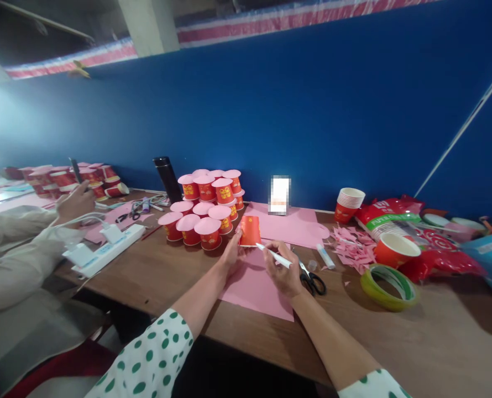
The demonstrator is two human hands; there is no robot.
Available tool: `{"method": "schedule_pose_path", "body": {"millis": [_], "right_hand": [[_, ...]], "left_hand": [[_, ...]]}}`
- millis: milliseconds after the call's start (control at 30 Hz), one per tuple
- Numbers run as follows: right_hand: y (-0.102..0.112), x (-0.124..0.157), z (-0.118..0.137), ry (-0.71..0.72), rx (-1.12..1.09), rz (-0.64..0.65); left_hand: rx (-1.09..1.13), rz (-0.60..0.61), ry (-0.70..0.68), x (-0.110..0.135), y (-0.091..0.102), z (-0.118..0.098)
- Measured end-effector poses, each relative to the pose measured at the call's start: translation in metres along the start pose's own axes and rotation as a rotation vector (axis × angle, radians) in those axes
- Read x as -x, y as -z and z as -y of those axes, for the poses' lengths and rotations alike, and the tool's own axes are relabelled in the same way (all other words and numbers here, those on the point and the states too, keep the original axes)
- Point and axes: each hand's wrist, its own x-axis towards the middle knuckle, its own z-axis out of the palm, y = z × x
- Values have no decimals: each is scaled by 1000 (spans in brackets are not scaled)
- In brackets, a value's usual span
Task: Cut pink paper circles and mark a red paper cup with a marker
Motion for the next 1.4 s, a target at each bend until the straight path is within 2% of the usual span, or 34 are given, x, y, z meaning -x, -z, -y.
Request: {"method": "schedule_pose_path", "body": {"millis": [333,467,667,833,1133,1400], "right_hand": [[-2,-2,-1,-134,-59,2],[-4,-2,-4,-183,-76,-12],[-4,-2,-4,-197,-86,4],[-4,-2,-2,-220,-102,32],[-4,-3,1,-223,-100,50],[-4,-3,1,-222,-95,50]], "left_hand": [[13,53,-3,-3,5,3],[18,39,-6,-1,3,2],[-21,29,-1,0,2,2],[-43,79,-16,0,3,4],[-65,91,-16,2,1,4],[-61,64,-12,2,1,3]]}}
